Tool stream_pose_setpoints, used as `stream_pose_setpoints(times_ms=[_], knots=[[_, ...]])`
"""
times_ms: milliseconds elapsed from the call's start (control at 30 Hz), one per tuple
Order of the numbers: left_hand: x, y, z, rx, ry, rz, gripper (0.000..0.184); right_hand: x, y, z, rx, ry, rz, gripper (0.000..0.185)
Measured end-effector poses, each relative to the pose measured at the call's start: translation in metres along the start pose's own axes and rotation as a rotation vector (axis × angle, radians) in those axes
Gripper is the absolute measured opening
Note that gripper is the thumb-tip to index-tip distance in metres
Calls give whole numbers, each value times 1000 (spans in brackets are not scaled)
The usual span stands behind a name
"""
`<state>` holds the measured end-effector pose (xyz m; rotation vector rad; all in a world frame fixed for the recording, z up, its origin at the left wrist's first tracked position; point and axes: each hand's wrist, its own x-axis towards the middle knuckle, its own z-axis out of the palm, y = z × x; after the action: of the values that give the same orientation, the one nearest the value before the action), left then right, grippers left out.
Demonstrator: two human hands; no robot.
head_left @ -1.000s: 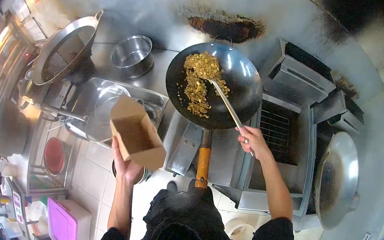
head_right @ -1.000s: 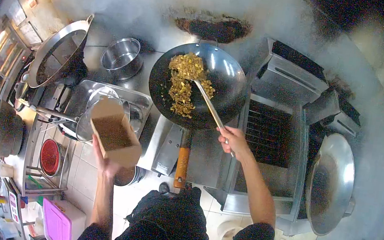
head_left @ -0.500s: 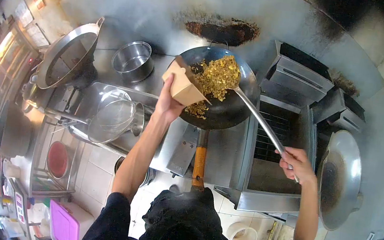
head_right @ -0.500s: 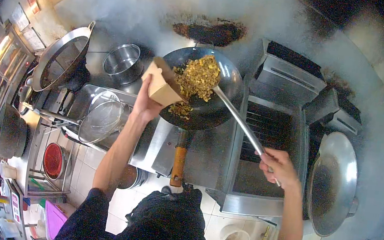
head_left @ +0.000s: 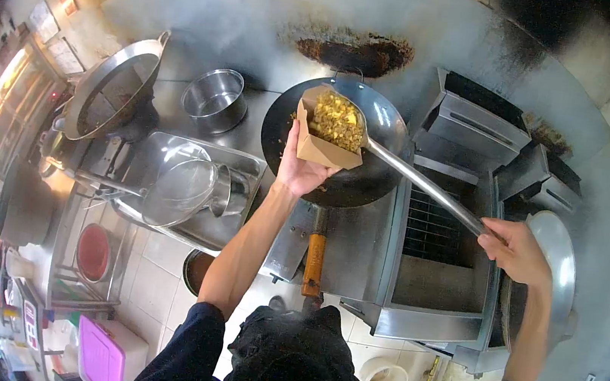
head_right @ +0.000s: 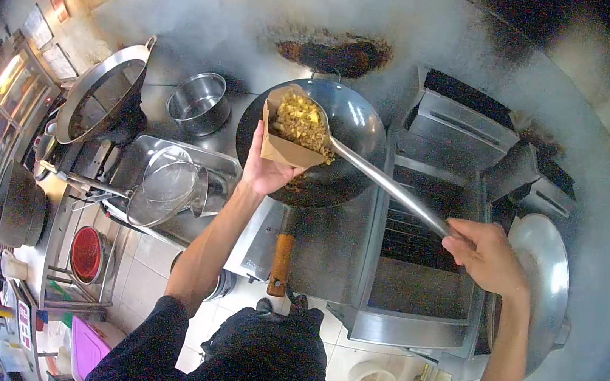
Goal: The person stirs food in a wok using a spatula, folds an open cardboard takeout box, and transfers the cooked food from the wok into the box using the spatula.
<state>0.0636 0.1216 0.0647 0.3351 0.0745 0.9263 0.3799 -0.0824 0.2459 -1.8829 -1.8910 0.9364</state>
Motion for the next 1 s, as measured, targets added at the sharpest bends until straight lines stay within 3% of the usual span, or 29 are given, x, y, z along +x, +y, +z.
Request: stream_pose_setpoints(times_ms=[67, 133, 367, 433, 567, 633, 667, 767, 833, 900, 1000], knots=[[-1, -6, 3, -4, -17, 26, 67, -5, -13, -1, -148, 97, -97, 21], [1, -10, 2, -53, -13, 48, 66, -12, -36, 0, -602, 306, -216, 26], [8, -17, -7, -165, 29, 217, 58, -36, -63, 15, -765, 380, -78, 30], [9, -15, -11, -163, 16, 244, 57, -41, -52, 14, -726, 531, -290, 29], [8, -12, -19, -205, -18, 288, 62, -40, -43, 1, -550, 464, -293, 29], [7, -11, -17, -204, -12, 323, 64, -40, -44, -8, -103, 393, -43, 27], [3, -10, -18, -194, -21, 330, 64, -39, -52, -11, 8, 412, 114, 23], [-10, -3, -17, -152, 99, 390, 61, -21, -45, -34, 124, 318, 240, 21], [-24, 5, -19, -213, 17, 365, 59, 2, -30, -47, 15, 221, 212, 23], [-46, 8, -22, -158, 178, 471, 62, 28, -23, -57, -119, 41, 266, 26], [-91, 7, -15, -41, 112, 422, 83, 65, -29, -72, -215, -155, 292, 34]])
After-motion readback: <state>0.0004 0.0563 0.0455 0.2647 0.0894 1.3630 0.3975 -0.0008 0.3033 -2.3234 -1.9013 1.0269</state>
